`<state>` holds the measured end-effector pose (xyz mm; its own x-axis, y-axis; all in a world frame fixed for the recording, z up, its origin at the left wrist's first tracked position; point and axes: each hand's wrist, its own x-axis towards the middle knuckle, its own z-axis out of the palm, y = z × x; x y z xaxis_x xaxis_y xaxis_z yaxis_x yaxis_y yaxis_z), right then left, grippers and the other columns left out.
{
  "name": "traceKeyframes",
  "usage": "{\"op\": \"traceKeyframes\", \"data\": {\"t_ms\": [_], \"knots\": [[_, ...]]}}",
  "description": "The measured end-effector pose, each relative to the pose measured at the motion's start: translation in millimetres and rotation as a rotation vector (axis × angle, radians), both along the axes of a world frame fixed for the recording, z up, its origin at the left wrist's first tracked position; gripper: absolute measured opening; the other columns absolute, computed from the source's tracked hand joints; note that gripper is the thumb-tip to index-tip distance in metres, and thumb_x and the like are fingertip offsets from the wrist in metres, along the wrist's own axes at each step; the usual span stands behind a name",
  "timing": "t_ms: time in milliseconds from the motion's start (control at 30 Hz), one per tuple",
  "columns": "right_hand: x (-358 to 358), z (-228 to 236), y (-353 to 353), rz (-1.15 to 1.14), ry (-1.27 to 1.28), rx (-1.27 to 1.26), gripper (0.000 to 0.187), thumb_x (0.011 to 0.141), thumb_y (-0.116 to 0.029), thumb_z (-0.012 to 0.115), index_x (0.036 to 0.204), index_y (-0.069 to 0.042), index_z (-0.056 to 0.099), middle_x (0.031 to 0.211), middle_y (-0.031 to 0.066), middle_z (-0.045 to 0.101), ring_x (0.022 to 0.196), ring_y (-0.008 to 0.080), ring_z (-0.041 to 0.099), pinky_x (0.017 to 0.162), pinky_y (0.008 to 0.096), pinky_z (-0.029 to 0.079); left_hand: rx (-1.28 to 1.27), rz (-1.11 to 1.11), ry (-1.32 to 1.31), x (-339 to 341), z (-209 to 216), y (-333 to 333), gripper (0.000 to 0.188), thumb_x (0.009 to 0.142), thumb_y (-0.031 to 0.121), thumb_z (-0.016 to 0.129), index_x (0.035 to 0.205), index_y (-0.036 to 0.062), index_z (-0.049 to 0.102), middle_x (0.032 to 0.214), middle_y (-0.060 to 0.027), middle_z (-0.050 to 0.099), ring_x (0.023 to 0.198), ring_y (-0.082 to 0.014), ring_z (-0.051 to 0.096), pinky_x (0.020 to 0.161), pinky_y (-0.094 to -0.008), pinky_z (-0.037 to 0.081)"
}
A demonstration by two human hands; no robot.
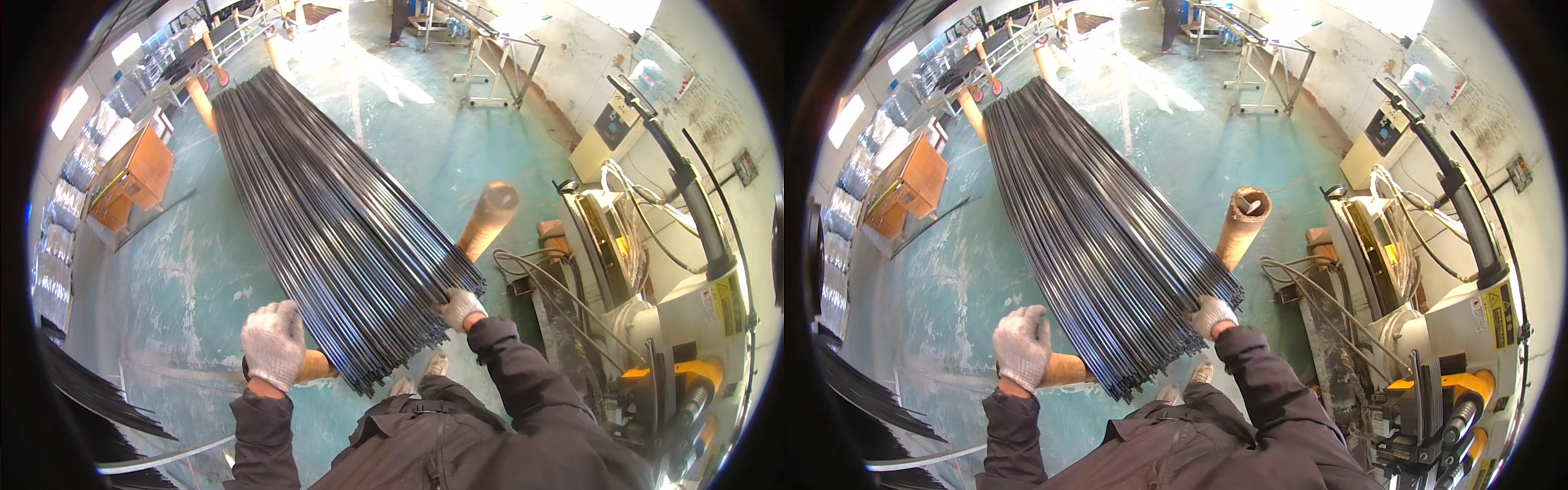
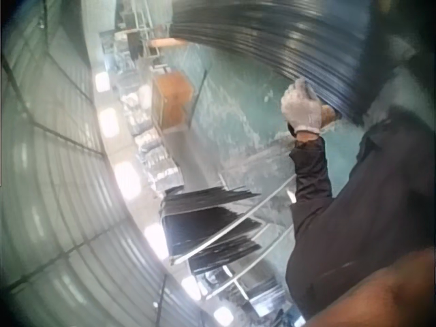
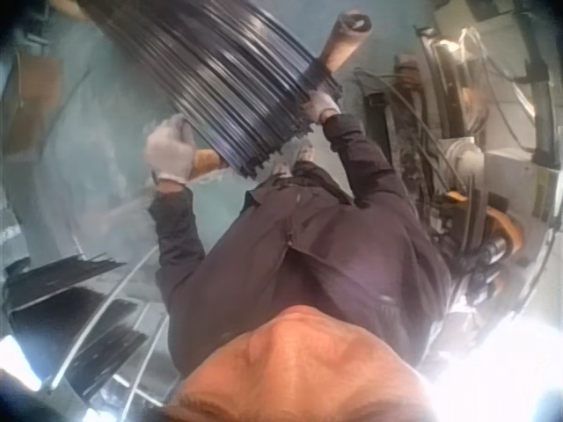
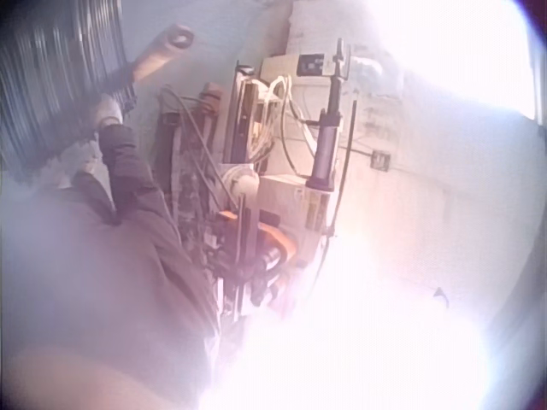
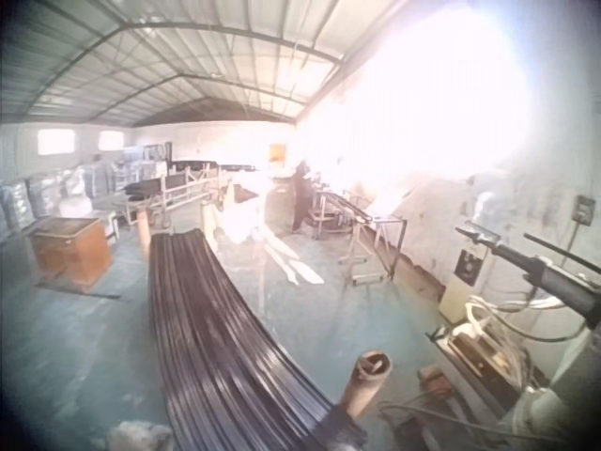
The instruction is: The person repeatedly picks up bundles of long metal rods from a rack and feeds them into a yellow and white bending machine. The rods are processed by the machine and then placed onto a collection rack. The person wears gloves and continues this cycle throughout the clip.
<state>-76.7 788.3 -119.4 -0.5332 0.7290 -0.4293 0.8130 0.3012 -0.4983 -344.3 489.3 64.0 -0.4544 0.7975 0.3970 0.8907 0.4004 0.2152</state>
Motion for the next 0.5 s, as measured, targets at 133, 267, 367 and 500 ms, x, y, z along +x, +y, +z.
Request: {"op": "traceKeyframes", "data": {"t_ms": [133, 267, 367, 500], "knots": [[69, 19, -64, -0.019, 0.019, -0.083, 0.067, 0.101, -0.057, 0.081, 0.122, 0.006, 0.078, 0.11, 0.0343, 0.08, 0.109, 0.0519, 0.077, 0.095, 0.0546, 0.061, 0.344, -0.236, -0.717, 63, -42, 27, 0.011, 0.101, 0.004, 0.078, 0.112, 0.004, 0.08, 0.101, -0.01, 0.081, 0.092, -0.0197, 0.078, 0.086, -0.0364, 0.065], [186, 41, -159, -0.138, -0.144, -0.134, 0.06, 0.097, -0.057, 0.083, 0.109, 0.002, 0.08, 0.106, 0.033, 0.079, 0.107, 0.0499, 0.078, 0.091, 0.0554, 0.061, 0.113, -0.163, -1.534, 102, -124, 59, 0.027, 0.111, 0.022, 0.077, 0.127, 0.0011, 0.073, 0.118, -0.015, 0.079, 0.104, -0.0239, 0.078, 0.095, -0.0419, 0.066], [292, 77, -258, -0.267, -0.342, -0.066, 0.053, 0.094, -0.056, 0.082, 0.106, -0.004, 0.079, 0.097, 0.0271, 0.08, 0.099, 0.0504, 0.078, 0.087, 0.0573, 0.061, 0.094, 0.065, -2.009, 87, -169, 79, 0.047, 0.112, 0.032, 0.077, 0.142, -0.0013, 0.064, 0.131, -0.0212, 0.076, 0.117, -0.0349, 0.077, 0.106, -0.0528, 0.064], [381, 127, -388, -0.487, -0.646, 0.05, 0.016, 0.086, -0.022, 0.083, 0.096, -0.01, 0.081, 0.092, 0.0187, 0.079, 0.09, 0.0453, 0.077, 0.082, 0.0527, 0.06, 0.363, 0.06, -2.332, 74, -188, 118, 0.037, 0.118, 0.034, 0.066, 0.127, -0.0018, 0.067, 0.113, -0.0204, 0.077, 0.101, -0.037, 0.077, 0.097, -0.0557, 0.064]]}}
